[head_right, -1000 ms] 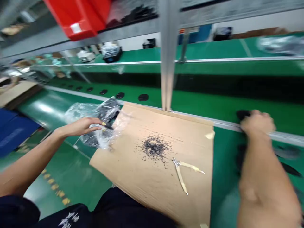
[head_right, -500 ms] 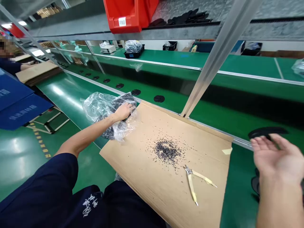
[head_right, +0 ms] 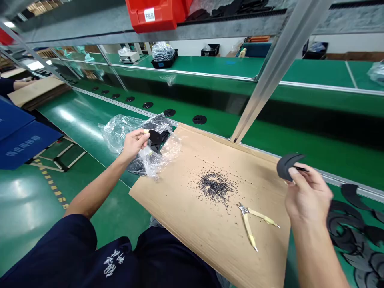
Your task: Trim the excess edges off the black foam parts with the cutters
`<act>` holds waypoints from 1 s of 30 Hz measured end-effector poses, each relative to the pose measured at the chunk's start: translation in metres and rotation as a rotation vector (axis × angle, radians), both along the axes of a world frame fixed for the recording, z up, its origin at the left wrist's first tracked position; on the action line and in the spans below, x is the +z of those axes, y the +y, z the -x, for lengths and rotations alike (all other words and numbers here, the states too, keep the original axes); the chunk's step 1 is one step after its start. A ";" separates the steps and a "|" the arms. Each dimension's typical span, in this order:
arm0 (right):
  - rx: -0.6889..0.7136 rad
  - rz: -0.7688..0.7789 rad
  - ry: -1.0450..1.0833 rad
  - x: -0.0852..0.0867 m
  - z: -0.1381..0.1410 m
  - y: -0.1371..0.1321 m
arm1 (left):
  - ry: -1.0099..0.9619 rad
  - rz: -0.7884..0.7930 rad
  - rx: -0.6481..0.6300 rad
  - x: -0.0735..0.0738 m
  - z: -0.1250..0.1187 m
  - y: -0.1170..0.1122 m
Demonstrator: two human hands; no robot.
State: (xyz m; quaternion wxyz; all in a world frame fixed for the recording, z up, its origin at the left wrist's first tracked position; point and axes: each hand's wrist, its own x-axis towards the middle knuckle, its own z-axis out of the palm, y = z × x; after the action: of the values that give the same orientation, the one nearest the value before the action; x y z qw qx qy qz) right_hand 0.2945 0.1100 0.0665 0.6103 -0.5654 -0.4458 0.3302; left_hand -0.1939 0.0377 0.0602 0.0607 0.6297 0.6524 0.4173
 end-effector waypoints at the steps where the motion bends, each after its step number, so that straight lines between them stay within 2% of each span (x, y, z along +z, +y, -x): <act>1: 0.087 0.085 0.151 0.002 0.009 -0.004 | -0.167 -0.008 -0.042 0.002 -0.010 -0.006; 4: 0.390 0.295 0.409 0.002 0.037 -0.025 | -0.658 -0.001 -0.215 0.006 -0.050 -0.017; 6: 0.555 0.390 0.475 -0.003 0.055 -0.043 | -0.787 0.014 -0.324 0.006 -0.079 -0.019; 8: 0.666 0.461 0.533 -0.012 0.072 -0.061 | -0.807 0.012 -0.400 0.002 -0.106 -0.017; 10: 0.724 0.470 0.524 -0.022 0.084 -0.077 | -0.769 0.010 -0.446 -0.005 -0.132 -0.013; 15: 0.712 0.390 0.284 -0.039 0.092 -0.096 | -0.773 0.153 -0.585 -0.022 -0.182 -0.010; 18: 0.637 0.328 0.190 -0.044 0.091 -0.098 | -0.780 0.235 -0.651 -0.029 -0.197 -0.015; 22: 0.660 0.323 0.183 -0.049 0.092 -0.099 | -0.747 0.184 -0.632 -0.039 -0.204 -0.022; 25: 0.682 0.353 0.230 -0.053 0.094 -0.102 | -0.591 0.131 -0.584 -0.044 -0.204 -0.023; 28: 0.708 0.394 0.237 -0.057 0.094 -0.106 | -0.399 0.128 -0.635 -0.046 -0.202 -0.022; 30: 0.710 0.406 0.224 -0.059 0.094 -0.108 | -0.343 0.130 -0.666 -0.046 -0.200 -0.021</act>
State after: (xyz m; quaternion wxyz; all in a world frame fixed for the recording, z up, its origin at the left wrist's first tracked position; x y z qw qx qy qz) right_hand 0.2001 0.0020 0.0071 0.3796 -0.4460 -0.4699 0.6604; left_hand 0.0057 0.0172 0.0143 0.3410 0.7231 0.4176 0.4318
